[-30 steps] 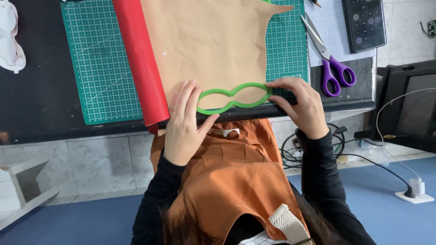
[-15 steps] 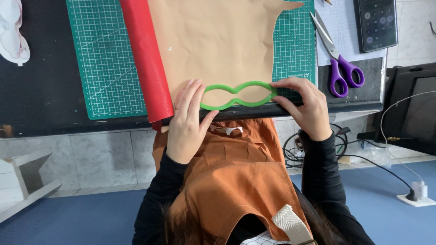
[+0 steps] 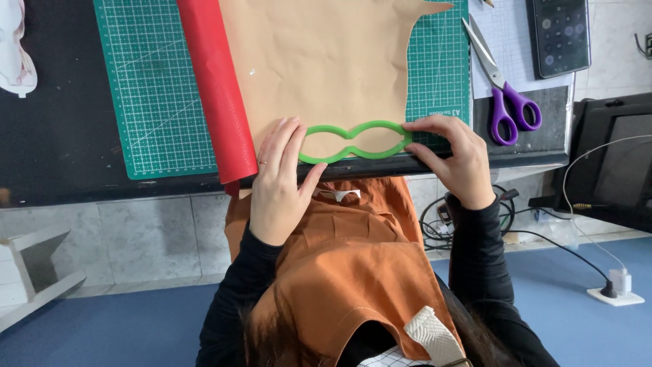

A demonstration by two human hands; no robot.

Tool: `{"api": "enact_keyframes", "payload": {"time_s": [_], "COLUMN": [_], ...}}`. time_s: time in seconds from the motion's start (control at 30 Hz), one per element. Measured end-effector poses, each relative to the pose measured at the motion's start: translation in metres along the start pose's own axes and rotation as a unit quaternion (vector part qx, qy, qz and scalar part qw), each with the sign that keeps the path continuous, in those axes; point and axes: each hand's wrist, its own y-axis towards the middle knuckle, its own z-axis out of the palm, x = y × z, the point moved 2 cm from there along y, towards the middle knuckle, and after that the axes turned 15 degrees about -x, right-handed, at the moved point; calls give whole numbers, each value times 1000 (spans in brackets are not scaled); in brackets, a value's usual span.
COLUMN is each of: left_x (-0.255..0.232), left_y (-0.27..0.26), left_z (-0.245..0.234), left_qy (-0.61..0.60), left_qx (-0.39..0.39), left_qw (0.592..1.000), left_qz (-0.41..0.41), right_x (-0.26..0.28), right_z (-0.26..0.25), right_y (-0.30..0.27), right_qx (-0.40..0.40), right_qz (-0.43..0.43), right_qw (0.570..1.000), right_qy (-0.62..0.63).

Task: The person is trimming a piece of leather with scissors and then using a template to mark shapes on it with a pencil.

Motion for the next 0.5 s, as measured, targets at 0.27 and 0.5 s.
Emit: {"api": "enact_keyframes", "payload": {"time_s": [0.27, 0.5], "left_x": [-2, -1], "left_y": [-1, -1], "left_z": [1, 3], "left_qy": [1, -1], "left_qx": [-8, -12], "left_qw": [1000, 1000], "left_qz": [5, 4], "right_x": [-4, -4], "right_z": [-3, -3], "right_y": [-3, -2], "right_qx": [-2, 0], "right_qz": [6, 9], "right_qw": [1000, 1000], "right_qy": [0, -5]}}
